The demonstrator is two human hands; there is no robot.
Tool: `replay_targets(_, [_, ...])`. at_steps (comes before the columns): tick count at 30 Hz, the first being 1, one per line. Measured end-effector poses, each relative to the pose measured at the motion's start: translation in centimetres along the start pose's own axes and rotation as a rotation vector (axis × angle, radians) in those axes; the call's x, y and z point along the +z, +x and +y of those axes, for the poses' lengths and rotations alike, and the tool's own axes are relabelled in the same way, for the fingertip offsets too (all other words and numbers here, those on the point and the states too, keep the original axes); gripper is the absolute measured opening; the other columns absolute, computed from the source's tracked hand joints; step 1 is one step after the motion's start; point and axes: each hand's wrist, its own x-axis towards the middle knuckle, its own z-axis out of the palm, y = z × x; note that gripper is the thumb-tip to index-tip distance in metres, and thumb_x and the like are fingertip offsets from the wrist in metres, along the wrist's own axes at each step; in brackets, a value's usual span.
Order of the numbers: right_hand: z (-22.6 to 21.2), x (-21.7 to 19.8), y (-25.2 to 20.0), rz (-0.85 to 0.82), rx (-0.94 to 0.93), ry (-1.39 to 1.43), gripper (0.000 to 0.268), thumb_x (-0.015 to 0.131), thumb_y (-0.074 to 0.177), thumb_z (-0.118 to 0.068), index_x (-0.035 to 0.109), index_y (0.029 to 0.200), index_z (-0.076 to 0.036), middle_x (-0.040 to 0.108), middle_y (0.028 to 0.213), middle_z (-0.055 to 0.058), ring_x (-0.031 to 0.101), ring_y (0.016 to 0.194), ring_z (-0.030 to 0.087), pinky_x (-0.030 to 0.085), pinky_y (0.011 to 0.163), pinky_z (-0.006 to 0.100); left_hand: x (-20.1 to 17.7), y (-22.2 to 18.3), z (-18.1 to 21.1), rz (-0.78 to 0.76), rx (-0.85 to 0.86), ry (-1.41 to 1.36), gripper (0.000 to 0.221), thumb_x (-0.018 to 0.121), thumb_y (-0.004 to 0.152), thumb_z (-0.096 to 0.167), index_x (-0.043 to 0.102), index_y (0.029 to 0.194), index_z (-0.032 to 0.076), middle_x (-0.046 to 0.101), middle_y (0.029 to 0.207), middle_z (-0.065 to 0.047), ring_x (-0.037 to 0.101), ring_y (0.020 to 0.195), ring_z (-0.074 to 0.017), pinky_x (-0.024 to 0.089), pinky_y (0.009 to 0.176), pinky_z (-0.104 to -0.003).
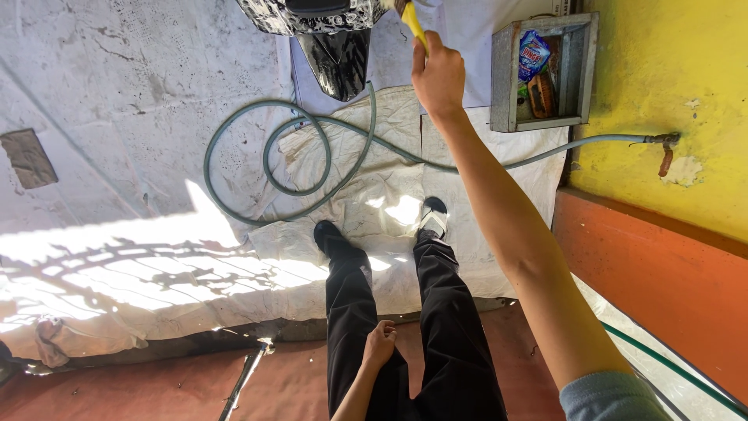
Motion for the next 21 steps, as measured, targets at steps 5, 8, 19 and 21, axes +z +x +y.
replay_targets(5, [-2.4, -1.7, 1.1, 0.089, 0.115, 0.198, 0.017, 0.06, 0.102, -0.015, 0.068, 0.095, -0.002, 0.057, 0.052, 0.003, 0.042, 0.034, 0.013, 0.032, 0.033, 0.031, 0.2, 0.4, -0.2, 0.003, 0.009, 0.009, 0.038, 0.06, 0.093, 0.018, 0.065, 0.13, 0.014, 0.077, 0.117, -0.001, 0.072, 0.105, -0.0188, 0.056, 0.092, -0.03])
replay_targets(8, [0.6, 0.4, 0.6, -0.092, 0.197, 0.072, 0.029, 0.056, 0.104, -0.017, 0.064, 0.079, -0.006, 0.056, 0.049, 0.001, 0.042, 0.03, 0.013, 0.034, 0.028, 0.028, 0.1, 0.1, 0.0, -0.001, 0.003, -0.018, 0.039, 0.059, 0.092, 0.015, 0.065, 0.131, 0.012, 0.077, 0.117, -0.002, 0.072, 0.105, -0.0191, 0.056, 0.092, -0.029])
replay_targets(19, [-1.4, 0.1, 1.1, -0.248, 0.942, 0.823, 0.041, 0.051, 0.104, -0.04, 0.054, 0.075, -0.011, 0.04, 0.058, -0.005, 0.031, 0.04, 0.008, 0.025, 0.037, 0.027, 0.6, 0.3, -0.2, 0.014, 0.01, -0.007, 0.038, 0.059, 0.092, 0.016, 0.065, 0.13, 0.013, 0.078, 0.117, -0.002, 0.073, 0.105, -0.0195, 0.056, 0.091, -0.03])
replay_targets(21, [-2.1, -0.8, 1.1, -0.355, 1.105, 0.804, 0.04, 0.05, 0.106, -0.038, 0.053, 0.076, -0.012, 0.035, 0.057, -0.006, 0.023, 0.039, 0.007, 0.017, 0.038, 0.025, 0.4, 0.3, -0.3, 0.017, 0.013, -0.004, 0.038, 0.059, 0.092, 0.015, 0.065, 0.129, 0.013, 0.078, 0.116, -0.002, 0.073, 0.105, -0.0198, 0.056, 0.092, -0.03])
